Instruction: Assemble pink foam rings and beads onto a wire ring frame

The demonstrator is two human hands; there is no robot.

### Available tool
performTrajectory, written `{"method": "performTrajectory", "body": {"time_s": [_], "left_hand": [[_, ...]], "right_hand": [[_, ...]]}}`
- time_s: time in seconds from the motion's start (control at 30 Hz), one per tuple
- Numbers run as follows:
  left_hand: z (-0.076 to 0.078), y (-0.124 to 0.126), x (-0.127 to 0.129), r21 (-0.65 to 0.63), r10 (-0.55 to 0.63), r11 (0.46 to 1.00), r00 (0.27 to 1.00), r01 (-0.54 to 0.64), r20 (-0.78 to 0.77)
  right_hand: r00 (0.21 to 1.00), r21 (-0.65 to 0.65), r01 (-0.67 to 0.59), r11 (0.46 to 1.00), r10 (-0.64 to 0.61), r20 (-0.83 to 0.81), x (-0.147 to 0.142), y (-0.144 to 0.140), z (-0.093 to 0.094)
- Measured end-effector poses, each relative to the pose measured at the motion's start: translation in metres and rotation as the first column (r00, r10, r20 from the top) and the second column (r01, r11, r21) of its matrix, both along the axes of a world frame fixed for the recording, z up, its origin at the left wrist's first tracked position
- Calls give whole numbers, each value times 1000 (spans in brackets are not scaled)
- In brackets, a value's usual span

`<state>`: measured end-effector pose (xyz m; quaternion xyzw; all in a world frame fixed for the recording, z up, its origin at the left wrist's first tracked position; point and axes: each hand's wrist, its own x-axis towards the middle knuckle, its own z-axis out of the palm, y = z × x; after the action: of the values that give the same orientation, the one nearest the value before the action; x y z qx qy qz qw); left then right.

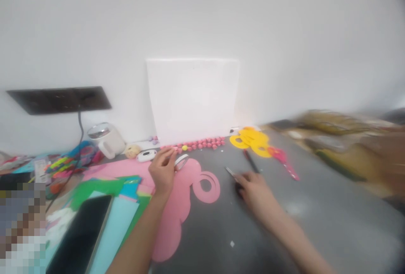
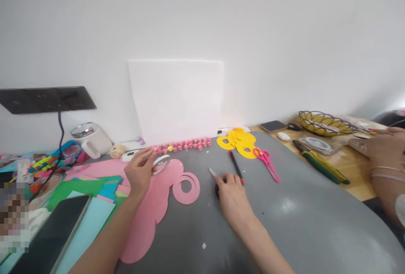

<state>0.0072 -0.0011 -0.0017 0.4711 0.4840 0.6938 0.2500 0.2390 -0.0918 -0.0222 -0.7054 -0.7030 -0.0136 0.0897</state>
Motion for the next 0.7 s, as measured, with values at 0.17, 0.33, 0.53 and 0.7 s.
{"method": "performTrajectory", "body": {"time_s": [0.17,0.33,0.53,0.7], "left_hand": [[0,1,0,-17,-27,999,1000,27,-10],[1,-1,1,-38,-35,999,999,35,3],[1,-1,1,-35,-42,998,999,43,14],[1,0,1,-40,-37,999,999,37,5]], "right_hand": [[992,-154,124,980,-121,29,4,-3,11],[993,-198,112,974,-119,-24,10,2,13],[934,-31,18,999,-28,-357,5,-1,9],[670,92,-193,977,200,-715,-27,3,20]]}}
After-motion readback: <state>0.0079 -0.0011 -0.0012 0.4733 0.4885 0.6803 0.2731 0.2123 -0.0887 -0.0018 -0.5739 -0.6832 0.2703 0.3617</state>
